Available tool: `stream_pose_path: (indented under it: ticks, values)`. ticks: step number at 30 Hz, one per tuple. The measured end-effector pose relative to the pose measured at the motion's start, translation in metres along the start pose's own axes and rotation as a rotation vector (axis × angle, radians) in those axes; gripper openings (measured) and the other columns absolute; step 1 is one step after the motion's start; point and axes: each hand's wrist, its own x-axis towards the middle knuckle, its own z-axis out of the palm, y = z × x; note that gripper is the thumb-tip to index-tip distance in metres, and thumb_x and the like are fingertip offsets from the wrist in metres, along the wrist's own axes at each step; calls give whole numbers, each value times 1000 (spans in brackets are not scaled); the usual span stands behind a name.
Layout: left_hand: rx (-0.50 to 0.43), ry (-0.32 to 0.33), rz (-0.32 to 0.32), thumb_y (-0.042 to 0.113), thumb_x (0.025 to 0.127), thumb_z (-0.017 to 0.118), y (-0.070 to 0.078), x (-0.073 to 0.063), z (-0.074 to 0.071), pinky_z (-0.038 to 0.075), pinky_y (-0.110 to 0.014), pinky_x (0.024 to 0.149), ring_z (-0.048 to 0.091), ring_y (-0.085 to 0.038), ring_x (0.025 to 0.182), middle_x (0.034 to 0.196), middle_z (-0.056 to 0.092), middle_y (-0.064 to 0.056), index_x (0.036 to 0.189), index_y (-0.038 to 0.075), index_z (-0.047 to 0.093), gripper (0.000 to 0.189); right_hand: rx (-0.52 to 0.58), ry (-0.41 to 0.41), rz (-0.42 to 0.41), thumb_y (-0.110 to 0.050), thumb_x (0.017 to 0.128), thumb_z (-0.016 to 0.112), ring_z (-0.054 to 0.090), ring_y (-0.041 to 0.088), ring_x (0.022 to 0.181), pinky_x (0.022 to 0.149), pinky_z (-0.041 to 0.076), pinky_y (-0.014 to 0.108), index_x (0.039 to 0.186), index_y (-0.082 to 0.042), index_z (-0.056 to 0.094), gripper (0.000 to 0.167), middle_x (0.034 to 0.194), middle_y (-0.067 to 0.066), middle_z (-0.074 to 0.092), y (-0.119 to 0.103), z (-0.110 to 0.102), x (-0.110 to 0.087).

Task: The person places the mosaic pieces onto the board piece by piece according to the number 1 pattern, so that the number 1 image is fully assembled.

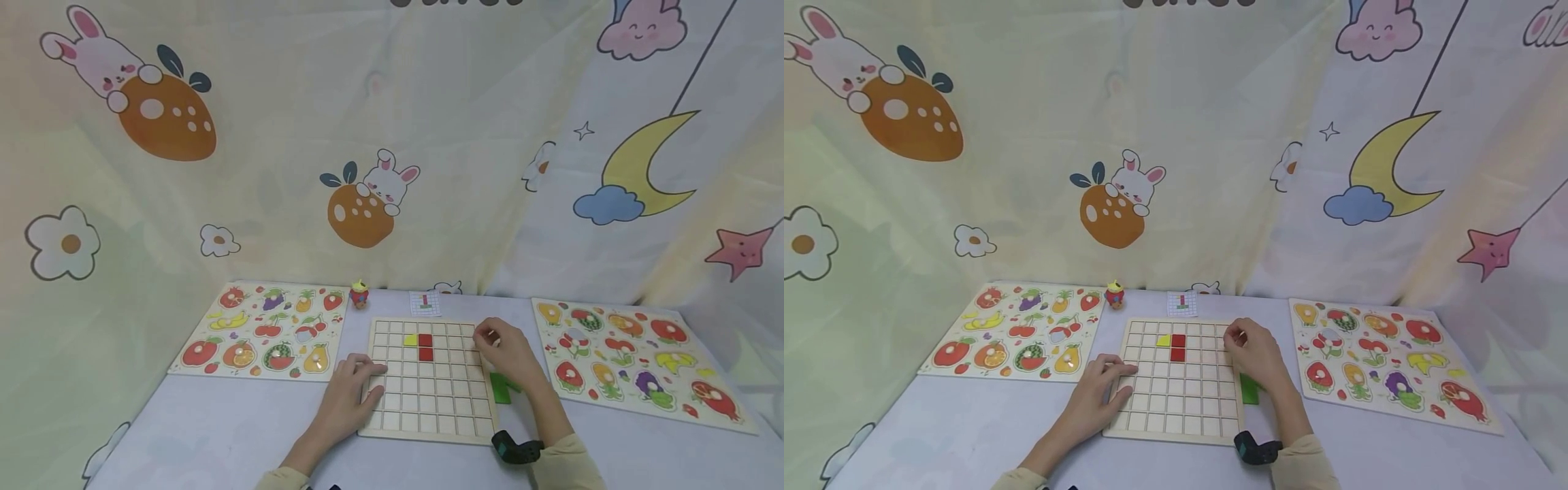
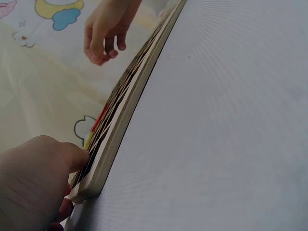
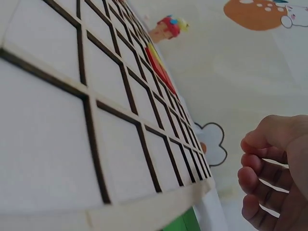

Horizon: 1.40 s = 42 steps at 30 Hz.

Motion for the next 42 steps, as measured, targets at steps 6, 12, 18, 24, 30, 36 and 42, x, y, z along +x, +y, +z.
stream_pose_path:
  ticks: [6,12,18,24,30,36,42]
  values:
    - [1,10,10,26,86,68,-1,0,1,41,-28,77,42,-7,93,112,52,6,113,25,66,28,-65,12,39,-21,92,59,55,15,79,65,42,27,97,-10,64,13,90,3,64,13,-12,0]
    - [-5,3,5,26,86,68,-2,1,1,41,-30,78,42,-7,94,113,52,6,113,25,65,28,-107,39,99,-21,91,60,56,17,80,65,43,27,99,-9,65,15,94,6,64,24,-22,-1]
    - [5,1,5,26,86,67,-3,0,2,42,-31,79,43,-8,95,112,53,5,113,26,65,28,-144,45,170,-16,89,60,59,23,84,65,43,28,105,-4,64,20,104,15,61,31,-28,-3]
    - [7,1,7,26,86,67,-3,0,2,42,-31,78,43,-8,95,112,53,4,113,24,66,28,-177,7,240,-16,88,61,58,34,93,72,48,41,114,2,61,32,115,26,55,32,-30,-5]
    - [4,-3,8,26,86,67,-2,0,2,42,-32,79,44,-9,95,112,53,3,113,23,66,27,-204,-49,315,-16,88,60,50,45,110,87,43,55,124,5,54,42,124,31,48,34,-29,-7]
    - [13,-7,7,26,86,67,-1,0,1,41,-29,76,42,-8,93,112,52,4,113,23,66,27,-241,-70,367,-14,86,62,55,37,96,76,47,46,123,5,56,42,121,31,48,33,-25,-5]
    - [7,-3,11,26,86,67,-2,0,1,41,-29,77,42,-8,93,112,52,3,114,23,66,27,-265,-61,348,-11,86,63,56,32,90,72,48,43,119,5,59,37,113,28,54,33,-21,-4]
